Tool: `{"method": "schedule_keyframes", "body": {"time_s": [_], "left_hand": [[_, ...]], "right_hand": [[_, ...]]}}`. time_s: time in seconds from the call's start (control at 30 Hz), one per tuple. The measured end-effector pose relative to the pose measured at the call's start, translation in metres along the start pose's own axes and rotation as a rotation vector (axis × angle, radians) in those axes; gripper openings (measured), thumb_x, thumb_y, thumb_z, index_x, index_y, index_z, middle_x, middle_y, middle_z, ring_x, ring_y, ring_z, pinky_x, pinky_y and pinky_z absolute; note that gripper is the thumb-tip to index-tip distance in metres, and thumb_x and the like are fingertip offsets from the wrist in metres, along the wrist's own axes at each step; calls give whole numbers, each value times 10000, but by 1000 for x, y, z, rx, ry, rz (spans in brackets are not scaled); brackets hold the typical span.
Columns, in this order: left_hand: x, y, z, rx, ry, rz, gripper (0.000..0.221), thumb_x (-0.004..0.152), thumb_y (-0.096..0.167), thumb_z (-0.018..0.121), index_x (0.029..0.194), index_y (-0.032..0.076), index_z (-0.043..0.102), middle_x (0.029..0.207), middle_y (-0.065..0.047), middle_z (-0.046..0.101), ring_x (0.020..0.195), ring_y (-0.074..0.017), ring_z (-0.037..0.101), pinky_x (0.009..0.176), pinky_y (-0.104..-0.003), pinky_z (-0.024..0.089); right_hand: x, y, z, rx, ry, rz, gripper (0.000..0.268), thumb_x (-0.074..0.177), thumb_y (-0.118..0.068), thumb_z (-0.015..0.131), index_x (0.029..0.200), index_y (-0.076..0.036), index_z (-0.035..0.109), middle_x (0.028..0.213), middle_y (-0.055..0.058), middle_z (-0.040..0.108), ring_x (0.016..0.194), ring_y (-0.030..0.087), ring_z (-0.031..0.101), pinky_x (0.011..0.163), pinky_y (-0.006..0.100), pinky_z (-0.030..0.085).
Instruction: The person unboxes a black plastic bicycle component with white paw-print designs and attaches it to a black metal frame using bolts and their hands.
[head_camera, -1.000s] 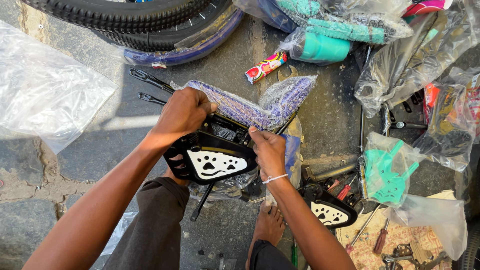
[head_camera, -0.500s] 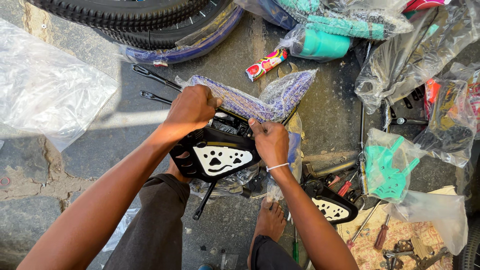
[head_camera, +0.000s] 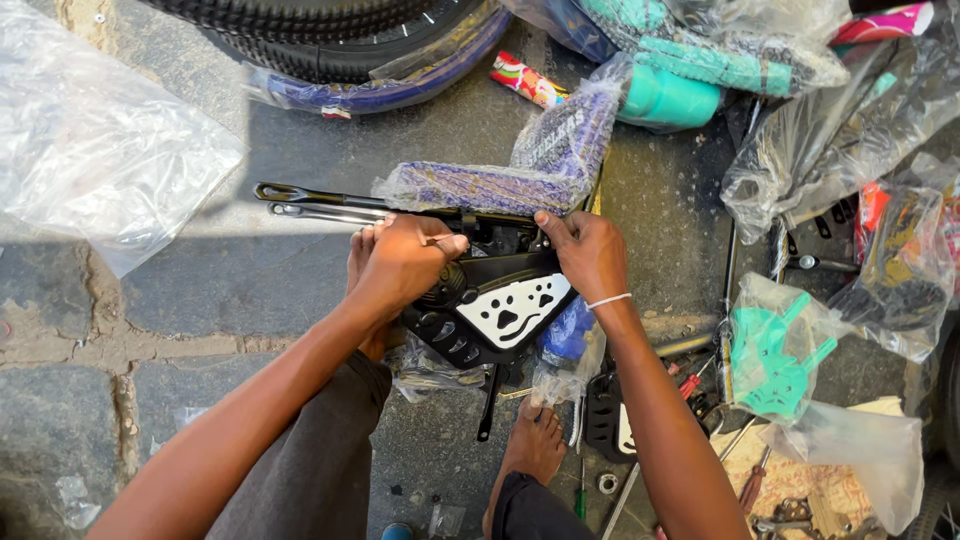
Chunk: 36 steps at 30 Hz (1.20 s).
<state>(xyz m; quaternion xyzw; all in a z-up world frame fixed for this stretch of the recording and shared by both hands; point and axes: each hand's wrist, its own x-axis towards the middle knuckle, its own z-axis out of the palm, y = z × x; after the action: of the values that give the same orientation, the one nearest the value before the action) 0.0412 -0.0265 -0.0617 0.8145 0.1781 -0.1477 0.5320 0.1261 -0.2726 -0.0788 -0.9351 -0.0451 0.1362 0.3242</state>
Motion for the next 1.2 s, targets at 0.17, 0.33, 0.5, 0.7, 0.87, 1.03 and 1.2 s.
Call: {"method": "schedule_keyframes", "body": {"time_s": [0.17, 0.33, 0.5, 0.7, 0.87, 1.03, 1.2], "left_hand": [[3, -7, -16, -180, -30, -43, 322, 870, 312, 737, 842, -9, 729, 731, -131, 701, 694, -200, 614, 651, -376, 509], [-16, 4, -37, 311, 366, 263, 291, 930, 319, 804, 929, 34, 747, 872, -160, 719, 796, -334, 686, 728, -445, 523], [-7, 5, -65, 505, 406, 865, 409, 786, 188, 801, 1154, 20, 738, 1325, -218, 645, 1253, -408, 586, 1012, -524, 484], [18, -26, -54, 220, 238, 801, 385, 824, 103, 792, 1194, 25, 717, 1395, -176, 635, 1358, -393, 540, 1132, -469, 460], [21, -30, -47, 110, 276, 718, 306, 839, 60, 772, 1139, 15, 737, 1372, -163, 647, 1325, -369, 558, 1102, -457, 468], [26, -17, -40, 259, 312, 797, 209, 865, 9, 700, 1066, -7, 647, 1155, -151, 662, 1110, -359, 615, 941, -479, 488], [29, -19, -37, 233, 327, 776, 170, 919, 46, 666, 1044, -11, 565, 997, -172, 599, 968, -382, 581, 853, -479, 469]], "right_hand": [[-11, -6, 8, -54, 1, -63, 608, 960, -494, 718, 649, 13, 590, 559, 209, 531, 492, 362, 482, 509, 477, 395], [-24, -39, 4, -90, 170, -163, 464, 985, -411, 692, 749, -13, 656, 582, 185, 569, 496, 303, 518, 484, 424, 386], [-40, -74, 10, 446, -159, -114, 361, 1032, -347, 666, 928, -4, 710, 633, 20, 533, 556, 70, 422, 469, 291, 345], [-18, -101, 32, 705, -422, 412, 390, 953, -386, 672, 806, -25, 688, 495, -24, 450, 378, 60, 327, 346, 240, 207], [-13, -101, 51, 826, -395, 461, 320, 933, -308, 747, 834, -9, 690, 544, -43, 464, 427, 40, 362, 357, 217, 245], [-21, -94, 62, 1000, -358, 407, 286, 949, -233, 735, 854, 32, 684, 561, -36, 444, 439, 44, 348, 368, 218, 250], [-29, -91, 59, 1085, -366, 405, 258, 1001, -214, 638, 912, 21, 694, 549, -44, 410, 434, 37, 312, 390, 212, 268]]}}
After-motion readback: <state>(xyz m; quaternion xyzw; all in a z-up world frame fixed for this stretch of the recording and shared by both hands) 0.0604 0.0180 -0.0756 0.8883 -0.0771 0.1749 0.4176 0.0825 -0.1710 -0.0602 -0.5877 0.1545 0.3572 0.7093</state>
